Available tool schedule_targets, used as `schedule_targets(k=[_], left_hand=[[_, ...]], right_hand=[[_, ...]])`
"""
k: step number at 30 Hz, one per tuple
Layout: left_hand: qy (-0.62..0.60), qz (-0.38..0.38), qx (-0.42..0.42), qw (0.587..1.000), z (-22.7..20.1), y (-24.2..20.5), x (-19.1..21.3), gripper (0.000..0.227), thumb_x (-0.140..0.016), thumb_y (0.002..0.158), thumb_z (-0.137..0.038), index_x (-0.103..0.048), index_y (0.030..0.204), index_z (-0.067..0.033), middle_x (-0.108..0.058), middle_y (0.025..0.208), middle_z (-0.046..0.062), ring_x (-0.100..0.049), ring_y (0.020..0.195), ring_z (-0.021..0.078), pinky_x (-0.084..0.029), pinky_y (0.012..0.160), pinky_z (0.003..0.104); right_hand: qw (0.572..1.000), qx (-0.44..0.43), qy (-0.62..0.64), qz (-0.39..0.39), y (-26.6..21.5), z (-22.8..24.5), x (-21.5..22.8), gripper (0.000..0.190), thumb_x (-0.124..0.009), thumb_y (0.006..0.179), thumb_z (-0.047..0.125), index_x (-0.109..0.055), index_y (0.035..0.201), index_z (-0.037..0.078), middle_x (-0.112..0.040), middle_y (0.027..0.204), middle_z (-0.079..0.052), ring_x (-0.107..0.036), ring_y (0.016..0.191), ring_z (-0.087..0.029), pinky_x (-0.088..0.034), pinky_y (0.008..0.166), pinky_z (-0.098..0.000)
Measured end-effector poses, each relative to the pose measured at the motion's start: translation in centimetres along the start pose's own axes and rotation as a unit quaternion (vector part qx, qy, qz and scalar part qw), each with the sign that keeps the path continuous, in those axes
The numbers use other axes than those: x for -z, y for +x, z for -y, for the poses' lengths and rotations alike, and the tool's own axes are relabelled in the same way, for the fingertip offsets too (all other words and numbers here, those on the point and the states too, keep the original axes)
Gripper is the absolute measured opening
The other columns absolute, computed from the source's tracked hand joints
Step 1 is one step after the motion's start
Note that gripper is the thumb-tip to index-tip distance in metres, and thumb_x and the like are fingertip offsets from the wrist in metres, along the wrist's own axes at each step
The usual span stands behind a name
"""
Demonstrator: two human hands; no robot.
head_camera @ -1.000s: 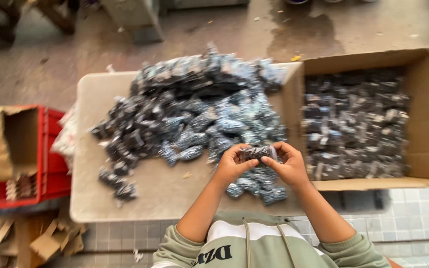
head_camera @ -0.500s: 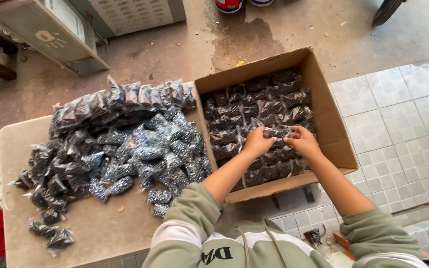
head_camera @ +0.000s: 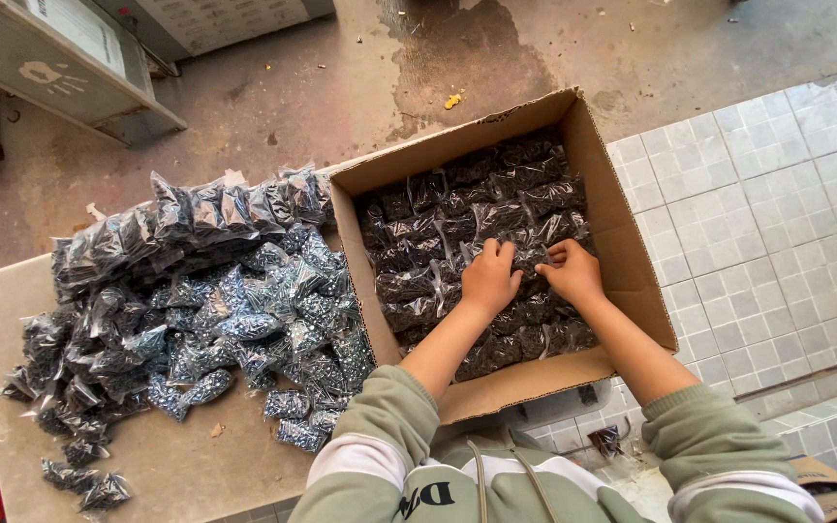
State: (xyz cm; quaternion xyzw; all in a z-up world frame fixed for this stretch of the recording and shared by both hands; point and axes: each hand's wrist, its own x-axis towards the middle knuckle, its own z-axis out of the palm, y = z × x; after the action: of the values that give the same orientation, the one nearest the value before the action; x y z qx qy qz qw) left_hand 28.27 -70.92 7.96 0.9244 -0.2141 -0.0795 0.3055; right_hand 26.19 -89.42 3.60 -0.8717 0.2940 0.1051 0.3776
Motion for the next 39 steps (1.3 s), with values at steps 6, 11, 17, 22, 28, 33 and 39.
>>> schedule_targets(k=[6, 11, 17, 22, 28, 33, 39], left_hand=[[0.13, -0.186, -0.154, 0.962, 3.9, 0.8, -6.6, 0.024, -0.072, 0.063, -0.024, -0.065, 0.085, -0.0174, -0.06, 0.088, 0.0, -0.062, 0.075, 0.0229, -0.051, 0.064, 0.034], [0.165, -0.224, -0.158, 0.947, 3.5, 0.7, -6.4, 0.02, -0.07, 0.061, -0.022, -0.065, 0.08, -0.0181, -0.06, 0.085, -0.001, -0.059, 0.072, 0.0224, -0.045, 0.064, 0.035], [0.172, -0.201, -0.17, 0.949, 3.7, -0.2, -6.6, 0.02, -0.069, 0.067, -0.017, -0.067, 0.086, -0.0114, -0.062, 0.085, 0.004, -0.061, 0.072, 0.0256, -0.045, 0.063, 0.038], [0.049, -0.058, -0.1, 0.992, 2.0, -4.9, 3.4, 0.031, -0.07, 0.074, -0.02, -0.067, 0.1, -0.0048, -0.066, 0.095, 0.01, -0.067, 0.085, 0.0315, -0.053, 0.073, 0.041], [-0.187, -0.175, -0.03, 0.966, 5.8, -15.8, 14.2, 0.02, -0.064, 0.087, -0.012, -0.065, 0.105, -0.0032, -0.068, 0.096, 0.011, -0.068, 0.094, 0.0288, -0.055, 0.08, 0.034], [-0.266, -0.291, 0.128, 0.91, 16.5, -29.1, 16.6, 0.005, -0.069, 0.083, -0.014, -0.065, 0.086, -0.0134, -0.065, 0.082, 0.005, -0.068, 0.081, 0.0267, -0.055, 0.07, 0.031], [-0.318, -0.33, 0.363, 0.811, 28.0, -45.2, 19.0, 0.015, -0.071, 0.085, -0.014, -0.072, 0.097, -0.0061, -0.067, 0.09, 0.016, -0.07, 0.087, 0.0313, -0.059, 0.072, 0.032]], right_hand=[[0.999, 0.001, -0.033, 0.03, -0.1, 2.2, 0.4, 0.035, -0.084, 0.067, 0.013, -0.069, 0.098, 0.008, -0.073, 0.091, -0.011, -0.071, 0.088, -0.02, -0.056, 0.077, -0.0314], [0.999, 0.004, -0.026, 0.018, 0.0, 1.8, -0.2, 0.035, -0.084, 0.068, 0.016, -0.069, 0.098, 0.01, -0.073, 0.091, -0.009, -0.071, 0.089, -0.02, -0.055, 0.079, -0.0325], [0.982, 0.083, -0.17, -0.006, -2.1, 3.1, 1.8, 0.04, -0.082, 0.072, 0.032, -0.07, 0.102, 0.009, -0.065, 0.099, -0.012, -0.067, 0.099, -0.034, -0.054, 0.086, -0.0445], [0.988, 0.132, -0.066, -0.045, -5.6, 5.4, 0.7, 0.026, -0.078, 0.081, 0.029, -0.071, 0.103, 0.016, -0.068, 0.087, -0.003, -0.069, 0.085, -0.021, -0.053, 0.076, -0.0343], [0.932, 0.302, 0.199, 0.033, -19.4, 16.1, -7.6, 0.013, -0.06, 0.092, -0.001, -0.072, 0.098, 0.002, -0.065, 0.09, -0.016, -0.064, 0.085, -0.026, -0.051, 0.078, -0.0344], [0.871, 0.225, 0.301, 0.318, -27.5, 19.7, -21.3, 0.024, -0.064, 0.087, -0.001, -0.067, 0.111, 0.0, -0.065, 0.084, -0.012, -0.067, 0.073, -0.018, -0.056, 0.07, -0.0309], [0.846, 0.08, 0.138, 0.509, -35.7, 22.7, -38.9, 0.034, -0.069, 0.083, 0.006, -0.065, 0.114, -0.008, -0.068, 0.095, -0.024, -0.07, 0.082, -0.027, -0.059, 0.072, -0.0351]])
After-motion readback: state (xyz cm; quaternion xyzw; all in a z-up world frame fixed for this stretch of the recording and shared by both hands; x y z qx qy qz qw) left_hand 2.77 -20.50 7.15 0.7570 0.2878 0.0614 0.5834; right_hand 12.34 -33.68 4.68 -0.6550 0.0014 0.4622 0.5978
